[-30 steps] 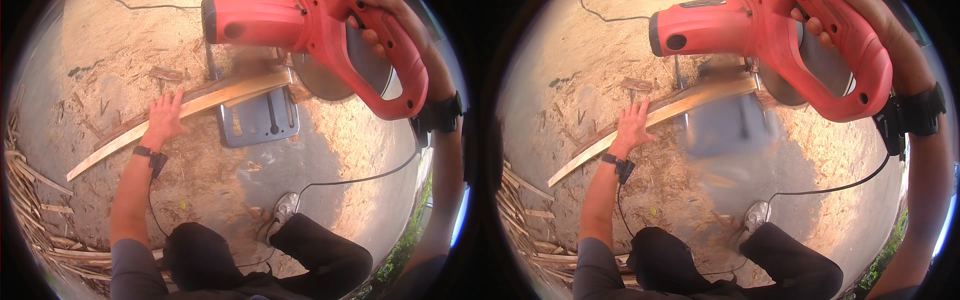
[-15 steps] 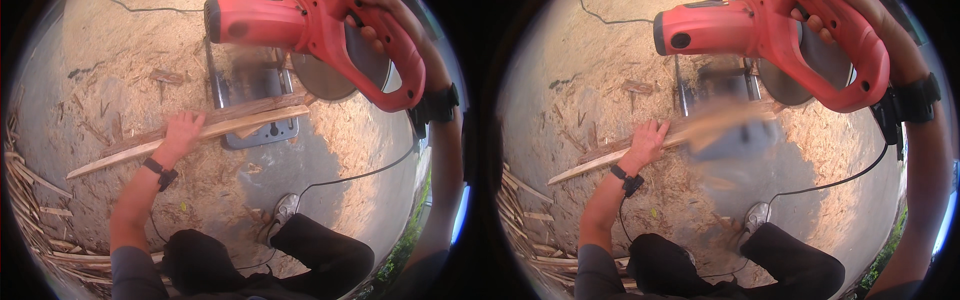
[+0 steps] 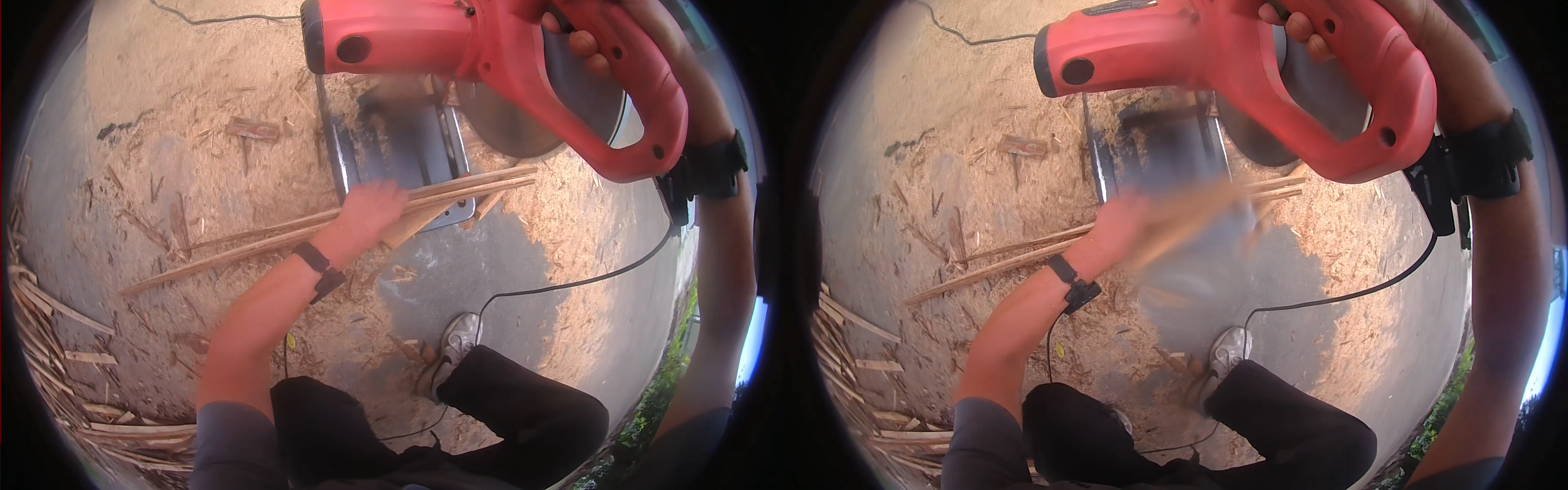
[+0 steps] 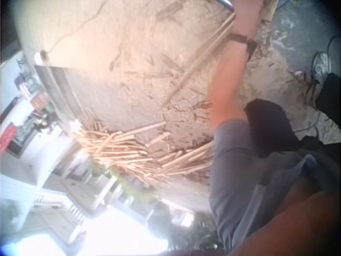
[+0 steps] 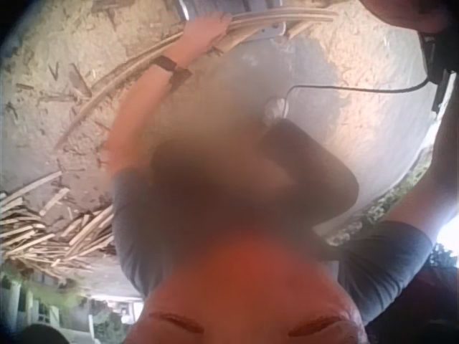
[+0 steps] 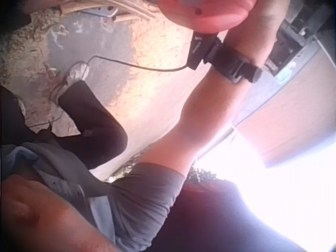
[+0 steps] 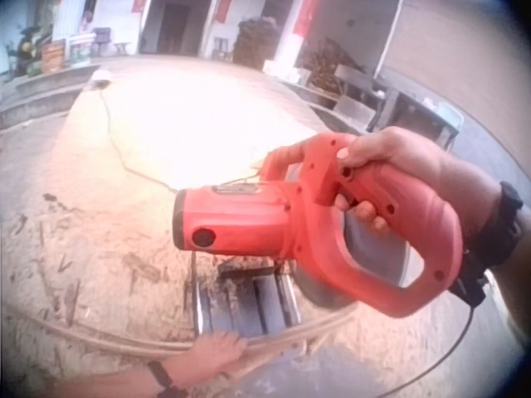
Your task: The person cuts multiple thin wooden strips using a miter saw, then gathers the strips by hand to align them.
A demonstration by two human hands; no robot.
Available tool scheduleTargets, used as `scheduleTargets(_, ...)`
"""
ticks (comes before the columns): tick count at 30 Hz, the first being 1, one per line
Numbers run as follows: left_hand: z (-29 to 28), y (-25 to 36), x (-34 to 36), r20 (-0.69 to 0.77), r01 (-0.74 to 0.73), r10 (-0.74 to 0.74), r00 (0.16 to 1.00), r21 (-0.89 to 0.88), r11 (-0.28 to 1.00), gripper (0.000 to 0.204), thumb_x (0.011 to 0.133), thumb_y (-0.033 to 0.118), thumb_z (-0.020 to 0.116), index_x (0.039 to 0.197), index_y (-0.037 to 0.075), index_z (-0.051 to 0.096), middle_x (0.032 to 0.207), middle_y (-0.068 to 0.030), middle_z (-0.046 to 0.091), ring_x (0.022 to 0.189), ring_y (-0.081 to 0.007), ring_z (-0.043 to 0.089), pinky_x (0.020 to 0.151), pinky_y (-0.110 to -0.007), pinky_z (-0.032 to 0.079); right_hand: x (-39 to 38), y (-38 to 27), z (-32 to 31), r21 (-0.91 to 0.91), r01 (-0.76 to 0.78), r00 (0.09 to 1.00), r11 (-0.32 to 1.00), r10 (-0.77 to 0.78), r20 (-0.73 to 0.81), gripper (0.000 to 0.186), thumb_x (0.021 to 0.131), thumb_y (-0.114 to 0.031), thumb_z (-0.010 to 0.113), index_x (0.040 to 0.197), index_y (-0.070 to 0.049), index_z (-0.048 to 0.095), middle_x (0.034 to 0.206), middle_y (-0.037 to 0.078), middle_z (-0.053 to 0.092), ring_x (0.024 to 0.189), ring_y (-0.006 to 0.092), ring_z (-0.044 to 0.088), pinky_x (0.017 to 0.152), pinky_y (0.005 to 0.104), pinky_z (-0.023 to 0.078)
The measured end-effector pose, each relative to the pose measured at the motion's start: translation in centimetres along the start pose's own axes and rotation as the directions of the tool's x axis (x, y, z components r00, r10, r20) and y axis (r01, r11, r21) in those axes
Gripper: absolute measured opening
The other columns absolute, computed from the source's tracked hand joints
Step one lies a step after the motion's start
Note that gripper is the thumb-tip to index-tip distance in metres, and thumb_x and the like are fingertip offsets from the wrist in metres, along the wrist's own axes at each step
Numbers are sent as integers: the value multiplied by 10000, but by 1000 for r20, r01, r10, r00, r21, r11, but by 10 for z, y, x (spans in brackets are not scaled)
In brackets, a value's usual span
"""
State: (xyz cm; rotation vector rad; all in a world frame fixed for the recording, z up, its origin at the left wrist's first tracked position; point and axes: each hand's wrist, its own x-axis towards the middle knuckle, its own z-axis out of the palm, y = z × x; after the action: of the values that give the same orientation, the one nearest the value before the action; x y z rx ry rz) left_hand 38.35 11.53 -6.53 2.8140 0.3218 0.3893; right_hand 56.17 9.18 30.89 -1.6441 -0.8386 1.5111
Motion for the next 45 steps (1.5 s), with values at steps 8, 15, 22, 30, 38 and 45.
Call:
scheduleTargets(8, 13, -25, 47, -19, 297, -298, 955, 128, 946, 672, 735, 389, 758, 1276, 80, 506, 1117, -99, 585, 1072, -283, 546, 841, -473, 435, 4, 4, 0, 6, -13, 999, 1000, 12, 37, 508, 936, -129, 420, 1415, 10, 319, 1064, 206, 598, 609, 123, 624, 594, 210, 584)
scheduleTargets(15, -30, -80, -48, 198, 435, -441, 875, 78, 897, 648, 789, 484, 716, 1210, 36, 508, 999, -182, 621, 957, -354, 611, 799, -467, 499, -5, 7, 5, 43, 2, 996, 999, 2, -85, 523, 951, -136, 410, 1440, 7, 294, 947, 164, 628, 582, 130, 619, 587, 218, 586)
scheduleTargets(22, -26, -81, 0, 182, 357, -375, 909, 126, 926, 570, 800, 515, 694, 1043, 29, 523, 928, -175, 638, 854, -350, 649, 708, -436, 531, 2, 15, 10, 49, 56, 998, 997, -54, -31, 540, 944, -125, 423, 1449, 7, 282, 850, 137, 641, 572, 140, 621, 587, 242, 592)
scheduleTargets(30, -14, -86, 29, 130, 311, -340, 931, 199, 929, 578, 807, 548, 667, 1039, 38, 524, 911, -158, 640, 854, -323, 663, 702, -419, 541, -4, 67, 1, -293, 90, 891, 952, -209, -404, 281, 907, -255, 595, 1035, -6, 573, 744, 71, 625, 536, 132, 594, 460, 269, 510)
scheduleTargets(38, -20, -89, 28, 200, 361, -384, 901, 145, 921, 656, 791, 538, 686, 1173, 29, 525, 1048, -177, 633, 1009, -351, 622, 809, -451, 515, -2, 144, 12, -270, 258, 879, 928, -341, -333, 471, 878, -230, 587, 1261, -12, 423, 914, 86, 599, 579, 146, 590, 470, 289, 509)
scheduleTargets(45, -34, -97, -22, 133, 342, -377, 917, 225, 912, 710, 729, 487, 772, 1237, 66, 510, 1104, -140, 599, 1007, -292, 602, 846, -408, 498, -8, 142, 9, -237, 175, 898, 956, -254, -360, 428, 902, -225, 572, 1263, -29, 452, 907, 75, 596, 564, 133, 584, 457, 275, 507)
